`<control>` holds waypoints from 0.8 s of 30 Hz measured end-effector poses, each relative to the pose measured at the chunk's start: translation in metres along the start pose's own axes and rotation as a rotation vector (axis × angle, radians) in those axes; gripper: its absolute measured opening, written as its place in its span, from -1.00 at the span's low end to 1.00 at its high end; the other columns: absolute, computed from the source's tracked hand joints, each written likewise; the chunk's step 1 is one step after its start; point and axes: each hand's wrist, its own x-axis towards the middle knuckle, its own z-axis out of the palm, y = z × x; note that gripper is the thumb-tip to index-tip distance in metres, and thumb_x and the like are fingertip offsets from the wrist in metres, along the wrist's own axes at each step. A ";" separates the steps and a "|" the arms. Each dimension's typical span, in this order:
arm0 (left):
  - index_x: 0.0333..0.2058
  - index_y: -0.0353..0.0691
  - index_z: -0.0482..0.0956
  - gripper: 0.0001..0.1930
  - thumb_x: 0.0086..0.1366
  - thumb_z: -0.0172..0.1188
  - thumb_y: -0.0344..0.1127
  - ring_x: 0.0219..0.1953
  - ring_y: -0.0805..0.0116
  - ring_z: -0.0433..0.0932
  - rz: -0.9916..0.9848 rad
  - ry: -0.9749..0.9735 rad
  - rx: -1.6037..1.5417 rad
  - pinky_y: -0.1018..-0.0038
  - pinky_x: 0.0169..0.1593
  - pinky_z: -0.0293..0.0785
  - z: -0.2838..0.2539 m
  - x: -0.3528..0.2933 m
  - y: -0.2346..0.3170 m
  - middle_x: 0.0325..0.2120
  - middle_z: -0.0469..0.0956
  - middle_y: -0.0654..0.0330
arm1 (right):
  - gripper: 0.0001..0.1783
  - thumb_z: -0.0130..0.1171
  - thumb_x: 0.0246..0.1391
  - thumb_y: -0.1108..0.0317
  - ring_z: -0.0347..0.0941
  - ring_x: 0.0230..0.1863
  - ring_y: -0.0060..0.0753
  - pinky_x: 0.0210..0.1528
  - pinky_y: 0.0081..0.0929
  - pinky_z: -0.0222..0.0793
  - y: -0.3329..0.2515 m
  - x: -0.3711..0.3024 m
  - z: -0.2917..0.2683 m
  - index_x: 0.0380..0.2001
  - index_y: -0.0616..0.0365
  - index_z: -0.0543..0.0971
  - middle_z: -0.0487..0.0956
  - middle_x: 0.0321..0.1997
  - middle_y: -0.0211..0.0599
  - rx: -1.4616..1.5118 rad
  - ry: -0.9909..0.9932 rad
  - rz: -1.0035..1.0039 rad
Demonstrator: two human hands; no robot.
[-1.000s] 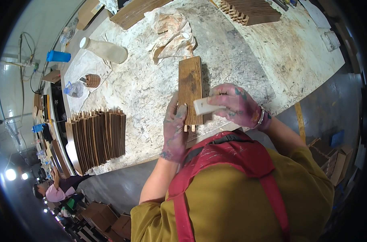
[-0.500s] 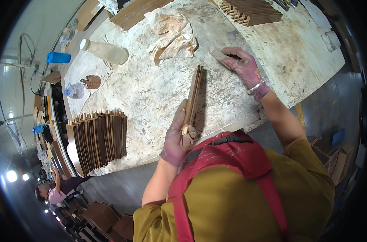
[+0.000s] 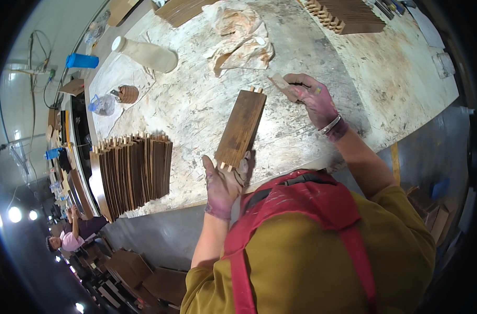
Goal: The person uses a small block to sand the flat surfaces and edges of several wooden boards one by one, before picking up a small circular object to sand as well.
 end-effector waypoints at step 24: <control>0.20 -0.44 0.34 -0.57 0.36 0.06 -0.57 0.03 0.16 0.55 0.377 0.097 0.719 0.23 0.10 0.59 0.001 0.013 -0.007 0.06 0.48 -0.06 | -0.43 0.28 0.20 0.12 0.52 0.03 -0.44 0.11 -0.52 0.44 -0.008 -0.005 0.004 0.08 0.38 0.49 0.57 0.02 -0.23 -0.096 0.005 -0.026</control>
